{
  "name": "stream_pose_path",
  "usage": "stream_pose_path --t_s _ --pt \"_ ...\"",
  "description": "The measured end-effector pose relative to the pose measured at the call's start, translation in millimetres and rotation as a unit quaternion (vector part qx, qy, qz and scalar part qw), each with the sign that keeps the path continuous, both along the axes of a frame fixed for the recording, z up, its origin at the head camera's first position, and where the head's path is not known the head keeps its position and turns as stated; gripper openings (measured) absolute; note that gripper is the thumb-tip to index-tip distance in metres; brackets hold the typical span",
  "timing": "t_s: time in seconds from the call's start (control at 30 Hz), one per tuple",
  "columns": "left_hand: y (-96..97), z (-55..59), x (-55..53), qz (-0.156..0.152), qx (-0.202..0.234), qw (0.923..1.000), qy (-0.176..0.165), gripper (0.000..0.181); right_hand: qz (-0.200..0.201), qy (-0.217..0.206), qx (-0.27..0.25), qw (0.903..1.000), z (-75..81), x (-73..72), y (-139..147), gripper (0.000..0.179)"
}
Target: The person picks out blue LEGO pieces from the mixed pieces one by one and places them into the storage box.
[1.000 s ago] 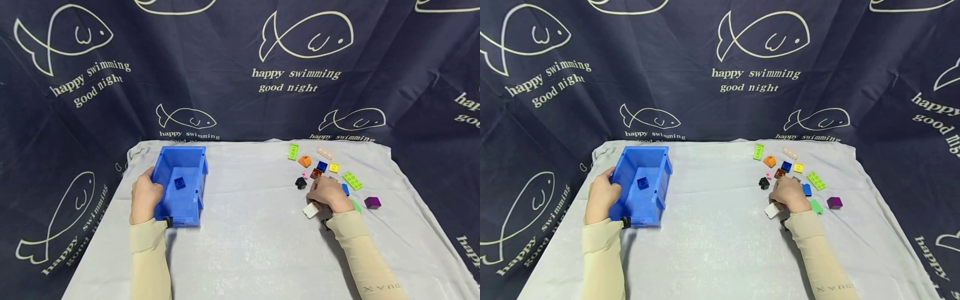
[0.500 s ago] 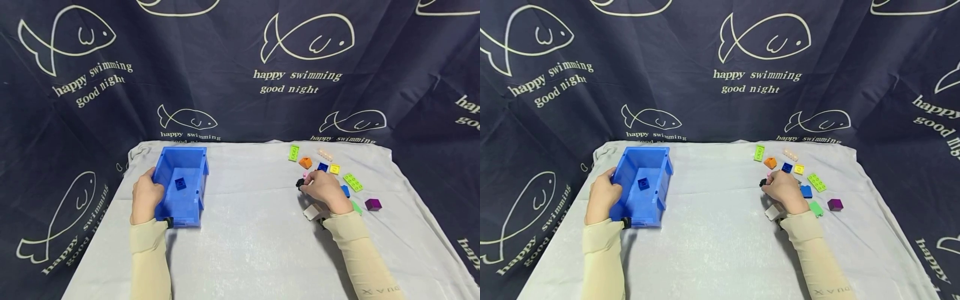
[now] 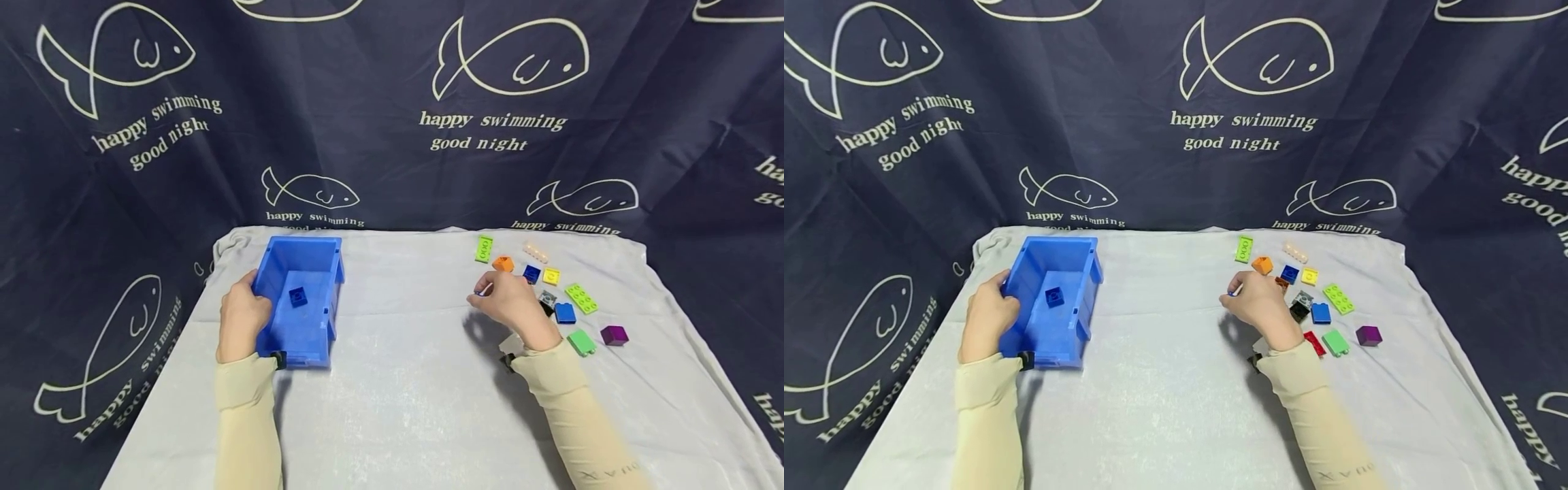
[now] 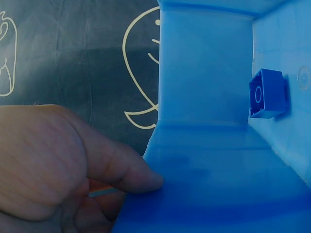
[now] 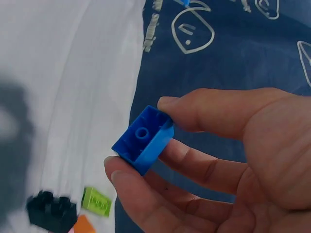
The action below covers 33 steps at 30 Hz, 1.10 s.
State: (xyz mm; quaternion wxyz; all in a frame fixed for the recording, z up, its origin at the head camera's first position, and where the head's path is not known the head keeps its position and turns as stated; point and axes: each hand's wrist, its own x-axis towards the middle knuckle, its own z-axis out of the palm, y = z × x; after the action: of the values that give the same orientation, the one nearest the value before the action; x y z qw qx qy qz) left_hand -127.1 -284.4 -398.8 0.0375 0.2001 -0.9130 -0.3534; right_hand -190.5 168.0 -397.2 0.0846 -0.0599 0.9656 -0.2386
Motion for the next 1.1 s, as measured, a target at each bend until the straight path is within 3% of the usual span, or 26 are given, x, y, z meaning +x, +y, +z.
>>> stream_pose_path --t_s 0.43,0.83,1.1 --pt "-0.1 0.6 1.6 0.003 0.006 1.0 -0.001 0.071 0.053 0.066 -0.05 0.9952 11.7 1.3 -50 0.017" --pt "0.5 0.7 -1.0 0.002 -0.001 1.0 -0.003 0.07 0.081 0.057 -0.084 0.9916 24.9 0.2 -95 0.015" --pt "0.4 2.6 -1.2 0.005 0.001 1.0 -0.005 0.069 0.099 0.078 -0.101 0.9869 29.4 -6.7 -126 0.014"
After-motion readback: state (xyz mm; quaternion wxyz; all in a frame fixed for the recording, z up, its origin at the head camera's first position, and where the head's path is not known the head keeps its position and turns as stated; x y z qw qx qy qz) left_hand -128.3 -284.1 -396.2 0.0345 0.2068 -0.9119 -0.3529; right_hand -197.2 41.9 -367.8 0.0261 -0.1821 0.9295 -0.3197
